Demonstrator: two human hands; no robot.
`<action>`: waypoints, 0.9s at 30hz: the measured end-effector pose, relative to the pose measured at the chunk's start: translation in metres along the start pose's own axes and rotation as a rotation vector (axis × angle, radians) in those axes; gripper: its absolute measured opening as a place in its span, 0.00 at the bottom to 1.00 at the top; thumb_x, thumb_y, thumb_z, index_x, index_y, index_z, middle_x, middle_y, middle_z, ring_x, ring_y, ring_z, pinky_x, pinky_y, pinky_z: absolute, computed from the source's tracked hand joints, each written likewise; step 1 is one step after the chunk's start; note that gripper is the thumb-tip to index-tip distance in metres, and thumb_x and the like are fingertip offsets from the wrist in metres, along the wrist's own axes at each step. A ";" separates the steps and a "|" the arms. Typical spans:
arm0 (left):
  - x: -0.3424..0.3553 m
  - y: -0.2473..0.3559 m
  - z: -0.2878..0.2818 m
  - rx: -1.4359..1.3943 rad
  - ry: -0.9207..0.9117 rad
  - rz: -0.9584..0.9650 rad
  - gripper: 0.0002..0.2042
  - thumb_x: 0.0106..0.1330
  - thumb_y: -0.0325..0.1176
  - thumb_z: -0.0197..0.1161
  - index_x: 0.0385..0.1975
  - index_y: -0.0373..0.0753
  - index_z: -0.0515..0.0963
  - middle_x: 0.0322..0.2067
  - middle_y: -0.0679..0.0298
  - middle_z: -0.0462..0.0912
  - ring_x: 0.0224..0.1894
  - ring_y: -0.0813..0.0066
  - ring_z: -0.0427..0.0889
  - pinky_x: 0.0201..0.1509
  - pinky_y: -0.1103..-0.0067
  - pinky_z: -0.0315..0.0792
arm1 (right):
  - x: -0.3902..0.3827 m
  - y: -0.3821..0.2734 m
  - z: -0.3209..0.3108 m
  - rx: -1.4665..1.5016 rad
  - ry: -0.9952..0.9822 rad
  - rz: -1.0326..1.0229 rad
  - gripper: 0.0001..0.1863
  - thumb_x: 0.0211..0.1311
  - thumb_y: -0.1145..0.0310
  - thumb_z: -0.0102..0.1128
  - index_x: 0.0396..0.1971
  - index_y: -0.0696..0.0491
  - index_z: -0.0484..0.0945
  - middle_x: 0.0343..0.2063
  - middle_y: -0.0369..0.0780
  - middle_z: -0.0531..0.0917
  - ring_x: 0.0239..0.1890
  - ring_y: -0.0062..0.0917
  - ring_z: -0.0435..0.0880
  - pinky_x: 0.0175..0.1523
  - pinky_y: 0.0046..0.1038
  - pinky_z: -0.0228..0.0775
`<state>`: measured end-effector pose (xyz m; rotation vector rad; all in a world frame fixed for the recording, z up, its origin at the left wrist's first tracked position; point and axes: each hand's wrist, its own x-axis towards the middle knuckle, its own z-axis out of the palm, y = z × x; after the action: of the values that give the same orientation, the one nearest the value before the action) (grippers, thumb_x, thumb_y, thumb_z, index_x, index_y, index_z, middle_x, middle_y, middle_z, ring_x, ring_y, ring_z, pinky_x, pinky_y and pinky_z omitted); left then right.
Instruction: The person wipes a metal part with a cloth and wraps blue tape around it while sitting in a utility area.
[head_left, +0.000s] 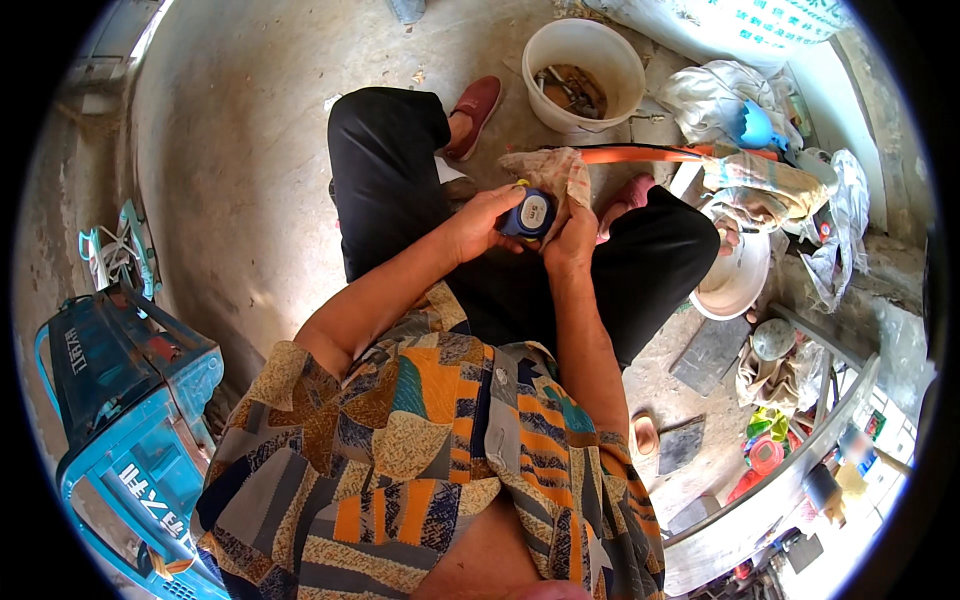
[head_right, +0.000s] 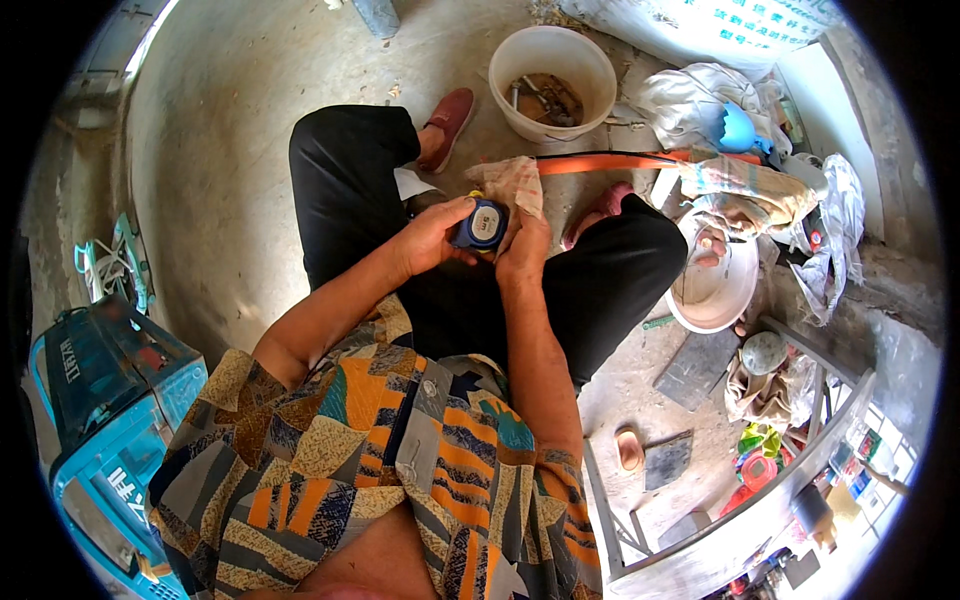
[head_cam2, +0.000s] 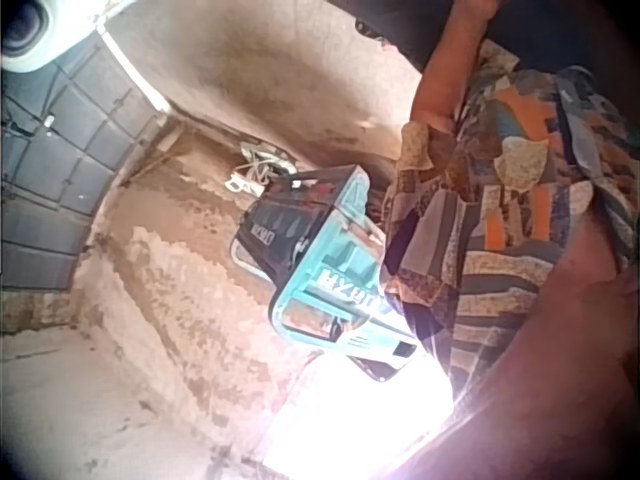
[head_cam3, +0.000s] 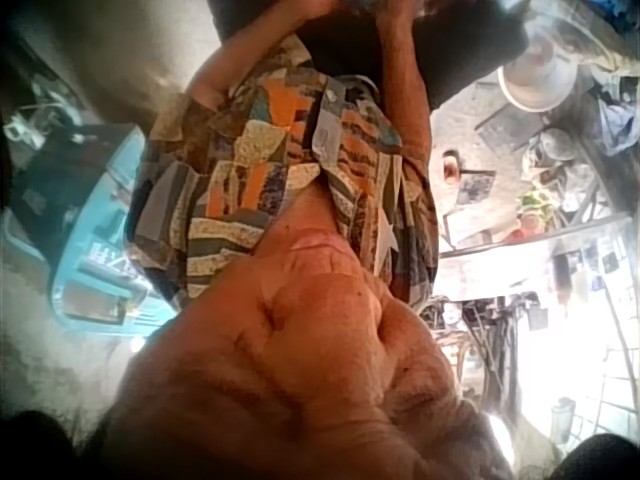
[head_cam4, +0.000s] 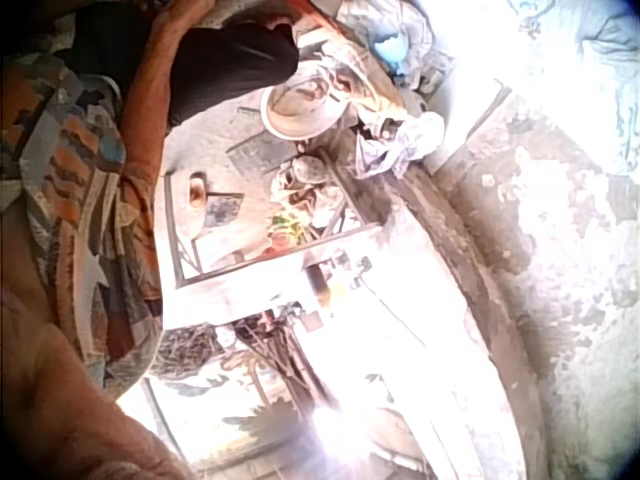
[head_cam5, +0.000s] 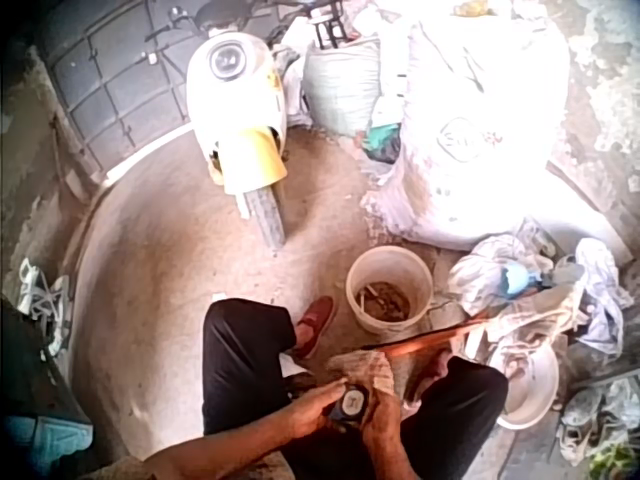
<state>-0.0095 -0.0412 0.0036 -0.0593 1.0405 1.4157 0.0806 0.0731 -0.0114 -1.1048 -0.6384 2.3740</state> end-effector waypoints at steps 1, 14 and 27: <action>0.001 0.000 -0.003 -0.008 -0.012 -0.001 0.20 0.68 0.49 0.47 0.51 0.42 0.68 0.42 0.59 0.79 0.38 0.63 0.82 0.32 0.70 0.75 | 0.001 -0.001 0.001 0.041 0.003 -0.026 0.19 0.65 0.60 0.45 0.47 0.59 0.72 0.41 0.42 0.79 0.36 0.31 0.81 0.40 0.28 0.76; 0.006 -0.006 -0.021 -0.248 0.095 -0.068 0.21 0.66 0.49 0.51 0.50 0.39 0.69 0.43 0.55 0.78 0.39 0.50 0.81 0.37 0.58 0.77 | -0.011 0.005 0.007 -0.580 -0.231 -0.120 0.14 0.52 0.76 0.58 0.42 0.59 0.77 0.33 0.35 0.80 0.34 0.16 0.76 0.42 0.19 0.68; 0.002 0.002 -0.014 -0.176 -0.035 -0.185 0.20 0.67 0.46 0.47 0.49 0.38 0.70 0.42 0.54 0.80 0.36 0.50 0.82 0.30 0.68 0.78 | 0.000 0.010 -0.002 -0.315 -0.027 0.013 0.12 0.61 0.68 0.56 0.41 0.57 0.78 0.30 0.34 0.79 0.30 0.18 0.77 0.32 0.21 0.71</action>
<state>-0.0196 -0.0475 -0.0047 -0.2516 0.8573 1.3316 0.0798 0.0661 -0.0182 -1.2065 -1.0457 2.3564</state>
